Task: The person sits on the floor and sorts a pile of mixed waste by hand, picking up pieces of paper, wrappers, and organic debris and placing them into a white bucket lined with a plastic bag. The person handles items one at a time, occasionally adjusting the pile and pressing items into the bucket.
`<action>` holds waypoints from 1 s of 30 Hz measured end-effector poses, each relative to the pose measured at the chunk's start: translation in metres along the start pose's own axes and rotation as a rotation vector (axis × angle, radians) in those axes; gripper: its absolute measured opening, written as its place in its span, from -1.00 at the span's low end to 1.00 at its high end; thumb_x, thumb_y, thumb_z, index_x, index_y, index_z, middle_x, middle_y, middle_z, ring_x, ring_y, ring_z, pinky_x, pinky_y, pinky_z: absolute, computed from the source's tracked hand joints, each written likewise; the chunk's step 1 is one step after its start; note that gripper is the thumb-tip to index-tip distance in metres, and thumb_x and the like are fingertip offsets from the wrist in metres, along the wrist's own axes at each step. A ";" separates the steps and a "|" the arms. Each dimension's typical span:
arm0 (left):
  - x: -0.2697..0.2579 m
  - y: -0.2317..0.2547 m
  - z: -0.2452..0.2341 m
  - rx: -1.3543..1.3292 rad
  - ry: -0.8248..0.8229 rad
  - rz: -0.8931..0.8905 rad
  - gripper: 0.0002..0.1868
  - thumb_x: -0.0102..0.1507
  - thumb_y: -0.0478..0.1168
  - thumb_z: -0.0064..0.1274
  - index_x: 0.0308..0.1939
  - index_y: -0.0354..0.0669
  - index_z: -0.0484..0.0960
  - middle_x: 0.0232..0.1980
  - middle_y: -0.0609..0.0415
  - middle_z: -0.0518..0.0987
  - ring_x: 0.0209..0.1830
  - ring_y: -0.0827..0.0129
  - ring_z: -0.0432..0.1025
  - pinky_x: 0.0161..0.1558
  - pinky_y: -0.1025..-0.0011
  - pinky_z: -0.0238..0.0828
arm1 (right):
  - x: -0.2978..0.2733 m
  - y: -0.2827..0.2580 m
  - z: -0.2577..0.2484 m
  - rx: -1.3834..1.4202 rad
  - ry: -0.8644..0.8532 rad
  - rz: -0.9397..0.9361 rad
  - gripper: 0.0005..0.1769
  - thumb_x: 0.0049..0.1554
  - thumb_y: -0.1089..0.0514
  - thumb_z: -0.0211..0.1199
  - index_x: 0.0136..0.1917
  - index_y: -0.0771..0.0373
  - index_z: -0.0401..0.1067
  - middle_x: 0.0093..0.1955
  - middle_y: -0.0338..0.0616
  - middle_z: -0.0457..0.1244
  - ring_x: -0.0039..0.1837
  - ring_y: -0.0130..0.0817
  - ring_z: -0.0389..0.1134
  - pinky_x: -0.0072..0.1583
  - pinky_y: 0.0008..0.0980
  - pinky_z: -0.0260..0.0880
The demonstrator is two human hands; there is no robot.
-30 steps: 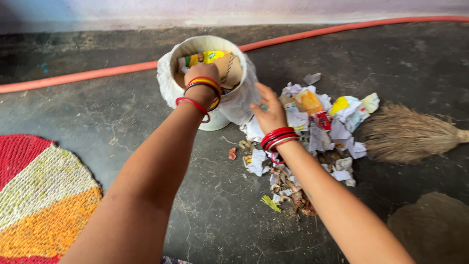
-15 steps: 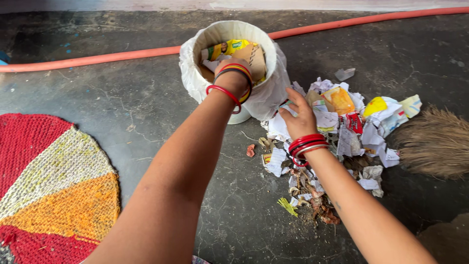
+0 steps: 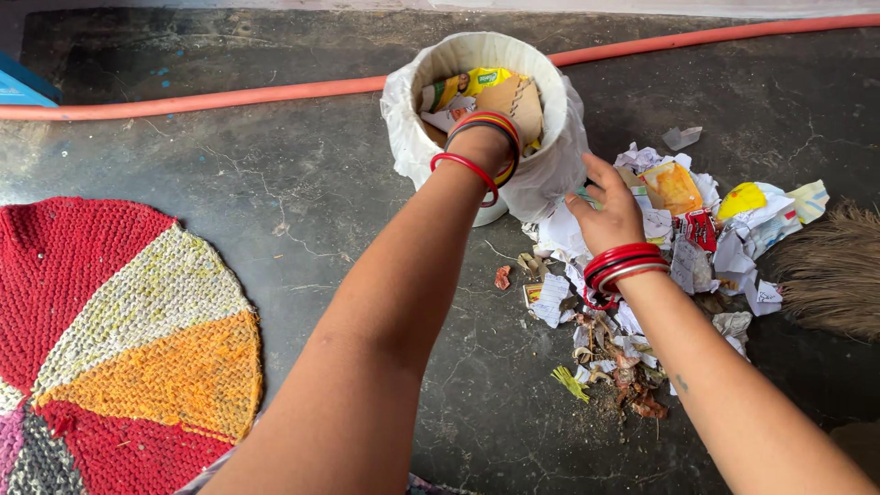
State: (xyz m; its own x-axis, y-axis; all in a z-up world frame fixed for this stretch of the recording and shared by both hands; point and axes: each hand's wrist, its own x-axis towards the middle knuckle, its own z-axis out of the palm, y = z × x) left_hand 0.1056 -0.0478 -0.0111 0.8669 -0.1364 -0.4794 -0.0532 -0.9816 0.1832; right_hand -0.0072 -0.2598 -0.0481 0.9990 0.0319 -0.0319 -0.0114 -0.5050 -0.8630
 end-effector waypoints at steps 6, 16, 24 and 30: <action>-0.009 0.003 -0.011 -0.038 -0.035 0.069 -0.60 0.17 -0.12 0.18 0.08 -0.06 0.70 0.17 -0.06 0.62 0.20 0.12 0.52 0.13 0.20 0.49 | 0.011 -0.019 0.023 0.076 -0.005 0.106 -0.23 0.19 0.18 0.25 0.59 0.20 0.04 0.56 0.09 0.07 0.42 -0.13 0.31 0.24 -0.28 0.40; -0.020 -0.009 -0.027 -0.164 -0.043 0.180 -0.57 0.15 -0.10 0.18 0.10 -0.07 0.69 0.19 -0.04 0.60 0.22 0.12 0.51 0.15 0.18 0.48 | 0.024 -0.035 0.052 0.388 0.037 0.356 -0.26 0.25 0.21 0.05 0.66 -0.13 0.05 0.25 -0.17 0.18 0.19 -0.36 0.28 0.13 -0.21 0.44; -0.034 -0.009 -0.010 -0.231 -0.024 0.199 -0.55 0.14 -0.08 0.18 0.11 -0.07 0.67 0.21 -0.03 0.59 0.23 0.12 0.50 0.16 0.17 0.47 | 0.013 -0.048 0.060 0.479 0.031 0.313 -0.43 0.33 0.06 0.06 0.58 -0.12 0.11 0.22 -0.33 0.22 0.12 -0.43 0.25 0.09 -0.26 0.41; -0.053 -0.007 -0.020 -0.301 0.098 0.157 -0.53 0.14 -0.07 0.18 0.12 -0.08 0.66 0.22 -0.02 0.58 0.24 0.12 0.49 0.17 0.16 0.46 | 0.029 -0.057 0.052 0.538 -0.051 0.274 -0.50 0.31 0.07 0.07 0.51 -0.07 0.19 0.27 -0.36 0.27 0.19 -0.46 0.31 0.12 -0.32 0.41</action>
State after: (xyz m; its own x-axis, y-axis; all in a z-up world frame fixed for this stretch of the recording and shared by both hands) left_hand 0.0702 -0.0313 0.0302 0.9042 -0.2545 -0.3431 -0.0537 -0.8645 0.4998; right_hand 0.0202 -0.1851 -0.0265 0.9535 0.0101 -0.3013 -0.3013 0.0059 -0.9535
